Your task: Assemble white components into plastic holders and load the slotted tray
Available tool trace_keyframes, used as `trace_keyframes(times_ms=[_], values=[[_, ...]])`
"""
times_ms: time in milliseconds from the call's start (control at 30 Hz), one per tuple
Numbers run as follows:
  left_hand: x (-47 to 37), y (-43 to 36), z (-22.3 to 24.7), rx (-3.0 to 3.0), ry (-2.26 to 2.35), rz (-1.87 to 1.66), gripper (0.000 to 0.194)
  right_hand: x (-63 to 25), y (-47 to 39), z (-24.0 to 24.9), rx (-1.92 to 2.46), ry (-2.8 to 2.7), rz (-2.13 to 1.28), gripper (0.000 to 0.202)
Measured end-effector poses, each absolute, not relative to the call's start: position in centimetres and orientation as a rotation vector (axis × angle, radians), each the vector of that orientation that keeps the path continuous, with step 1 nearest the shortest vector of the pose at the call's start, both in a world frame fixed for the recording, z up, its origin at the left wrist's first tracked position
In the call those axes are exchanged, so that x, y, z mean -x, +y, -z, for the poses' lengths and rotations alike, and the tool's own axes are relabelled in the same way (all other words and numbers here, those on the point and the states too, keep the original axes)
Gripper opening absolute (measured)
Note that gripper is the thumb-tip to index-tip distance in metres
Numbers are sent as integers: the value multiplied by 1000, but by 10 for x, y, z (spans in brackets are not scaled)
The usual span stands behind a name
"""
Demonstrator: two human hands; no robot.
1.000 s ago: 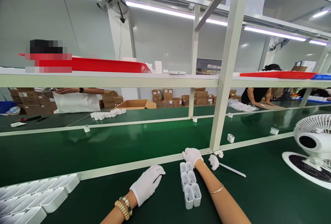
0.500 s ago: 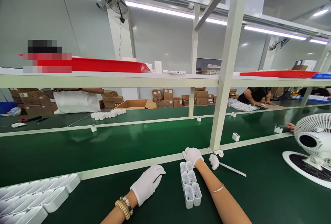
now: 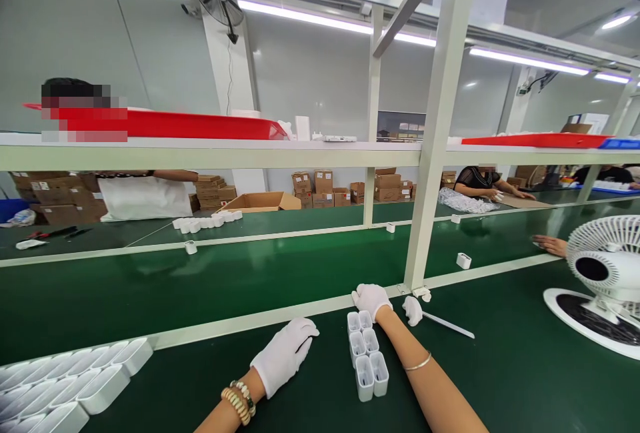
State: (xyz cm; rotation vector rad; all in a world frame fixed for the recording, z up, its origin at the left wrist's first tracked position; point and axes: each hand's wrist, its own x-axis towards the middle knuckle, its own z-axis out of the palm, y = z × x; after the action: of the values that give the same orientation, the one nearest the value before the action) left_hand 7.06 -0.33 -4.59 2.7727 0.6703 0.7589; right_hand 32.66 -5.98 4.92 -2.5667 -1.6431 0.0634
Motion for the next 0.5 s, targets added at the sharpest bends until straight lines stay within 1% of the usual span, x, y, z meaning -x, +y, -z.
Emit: trace_keyframes(times_ms=[500], values=[[-70, -6, 42, -2760, 673, -771, 23, -326, -62, -52, 2525, -1645, -185, 31]])
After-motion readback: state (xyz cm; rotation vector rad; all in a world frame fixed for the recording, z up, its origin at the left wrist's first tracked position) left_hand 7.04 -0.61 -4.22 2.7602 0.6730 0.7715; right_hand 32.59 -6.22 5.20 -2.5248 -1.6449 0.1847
